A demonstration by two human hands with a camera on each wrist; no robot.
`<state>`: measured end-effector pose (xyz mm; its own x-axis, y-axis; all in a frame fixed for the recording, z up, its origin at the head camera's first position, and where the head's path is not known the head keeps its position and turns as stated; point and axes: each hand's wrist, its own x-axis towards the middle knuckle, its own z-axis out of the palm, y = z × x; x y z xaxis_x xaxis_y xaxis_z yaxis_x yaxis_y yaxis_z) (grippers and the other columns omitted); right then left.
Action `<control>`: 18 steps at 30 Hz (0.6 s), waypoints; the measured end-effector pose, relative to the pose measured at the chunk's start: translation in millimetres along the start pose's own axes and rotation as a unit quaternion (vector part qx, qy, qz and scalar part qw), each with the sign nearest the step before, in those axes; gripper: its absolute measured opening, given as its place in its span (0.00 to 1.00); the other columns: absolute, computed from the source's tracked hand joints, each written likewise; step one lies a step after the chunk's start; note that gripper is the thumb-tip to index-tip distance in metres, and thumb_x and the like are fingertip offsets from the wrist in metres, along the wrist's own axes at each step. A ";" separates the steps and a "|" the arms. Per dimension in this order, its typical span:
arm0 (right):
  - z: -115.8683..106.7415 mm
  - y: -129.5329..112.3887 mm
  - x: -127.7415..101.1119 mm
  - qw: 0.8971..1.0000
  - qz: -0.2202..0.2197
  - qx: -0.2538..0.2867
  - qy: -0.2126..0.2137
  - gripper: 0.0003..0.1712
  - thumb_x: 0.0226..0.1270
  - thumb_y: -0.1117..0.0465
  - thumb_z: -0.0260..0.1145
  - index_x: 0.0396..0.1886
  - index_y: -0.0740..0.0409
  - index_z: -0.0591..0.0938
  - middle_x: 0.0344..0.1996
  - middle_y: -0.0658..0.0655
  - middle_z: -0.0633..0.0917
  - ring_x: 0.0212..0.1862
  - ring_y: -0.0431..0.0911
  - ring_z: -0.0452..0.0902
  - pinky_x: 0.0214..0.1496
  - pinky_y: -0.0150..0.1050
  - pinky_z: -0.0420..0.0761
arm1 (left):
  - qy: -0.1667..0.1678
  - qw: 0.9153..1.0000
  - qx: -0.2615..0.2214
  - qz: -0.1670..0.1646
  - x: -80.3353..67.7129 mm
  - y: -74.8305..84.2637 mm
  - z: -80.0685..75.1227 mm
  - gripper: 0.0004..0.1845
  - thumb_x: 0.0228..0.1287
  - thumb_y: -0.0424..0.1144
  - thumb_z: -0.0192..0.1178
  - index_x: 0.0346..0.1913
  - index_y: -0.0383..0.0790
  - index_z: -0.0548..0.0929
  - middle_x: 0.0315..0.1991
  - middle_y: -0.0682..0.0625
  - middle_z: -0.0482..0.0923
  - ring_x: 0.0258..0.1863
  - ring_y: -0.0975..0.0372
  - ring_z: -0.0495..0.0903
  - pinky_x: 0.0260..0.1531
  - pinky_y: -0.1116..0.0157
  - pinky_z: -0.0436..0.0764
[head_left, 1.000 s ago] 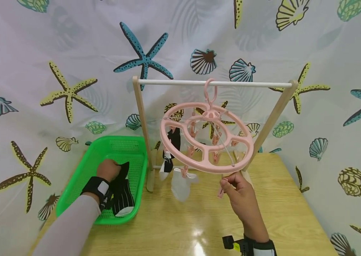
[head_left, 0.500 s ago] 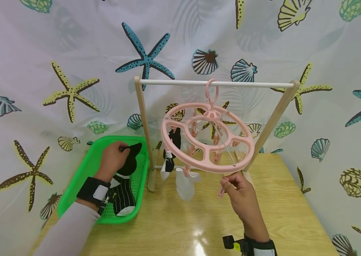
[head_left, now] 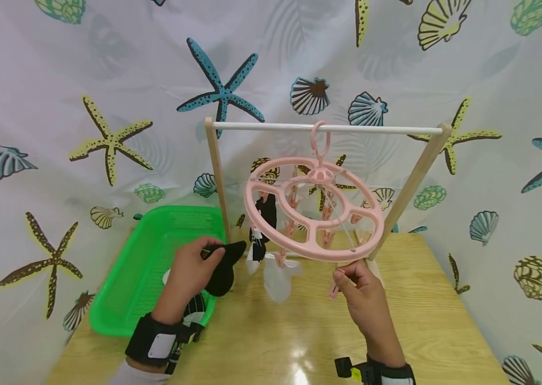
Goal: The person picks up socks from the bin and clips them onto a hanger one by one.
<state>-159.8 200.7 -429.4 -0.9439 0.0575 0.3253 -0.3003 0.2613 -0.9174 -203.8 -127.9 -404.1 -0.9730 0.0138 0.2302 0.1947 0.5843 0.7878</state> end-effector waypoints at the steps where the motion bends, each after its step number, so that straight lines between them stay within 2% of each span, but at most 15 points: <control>1: 0.1 0.2 -0.4 1.000 0.001 0.001 0.001 0.08 0.73 0.62 0.63 0.35 0.63 0.78 0.27 0.57 0.80 0.35 0.48 0.78 0.33 0.38 0.78 | -0.008 1.000 -0.005 0.004 -4.9 3.5 4.1 0.10 0.70 0.37 0.62 0.49 0.39 0.85 0.44 0.45 0.83 0.30 0.58 0.78 0.30 0.59 0.75; 7: 1.2 -0.2 -2.2 1.000 -0.006 0.004 0.003 0.08 0.73 0.62 0.63 0.34 0.62 0.78 0.30 0.55 0.79 0.35 0.47 0.78 0.33 0.38 0.77 | -0.061 0.996 -0.027 0.052 -28.2 9.8 25.0 0.06 0.65 0.33 0.66 0.44 0.43 0.86 0.41 0.53 0.84 0.36 0.63 0.79 0.35 0.62 0.78; 13: 1.5 -2.3 -2.5 1.000 -0.020 0.012 0.000 0.05 0.73 0.66 0.62 0.36 0.64 0.78 0.33 0.56 0.78 0.34 0.47 0.79 0.33 0.38 0.78 | -0.079 0.992 -0.046 0.090 -39.0 9.8 45.1 0.06 0.64 0.32 0.66 0.41 0.46 0.86 0.38 0.55 0.84 0.32 0.65 0.79 0.32 0.66 0.78; 18: 3.2 -3.1 -3.1 1.000 -0.009 -0.004 0.009 0.05 0.73 0.65 0.62 0.37 0.63 0.79 0.31 0.56 0.79 0.35 0.45 0.77 0.32 0.38 0.76 | -0.115 0.986 -0.063 0.107 -47.9 17.8 68.9 0.04 0.67 0.34 0.65 0.43 0.44 0.85 0.40 0.54 0.84 0.34 0.65 0.79 0.32 0.67 0.78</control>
<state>-156.4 196.6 -428.3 -0.9355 0.0698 0.3463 -0.3163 0.2710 -0.9091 -162.2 -62.3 -440.6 -0.9074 0.3179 0.2747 0.3982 0.4420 0.8038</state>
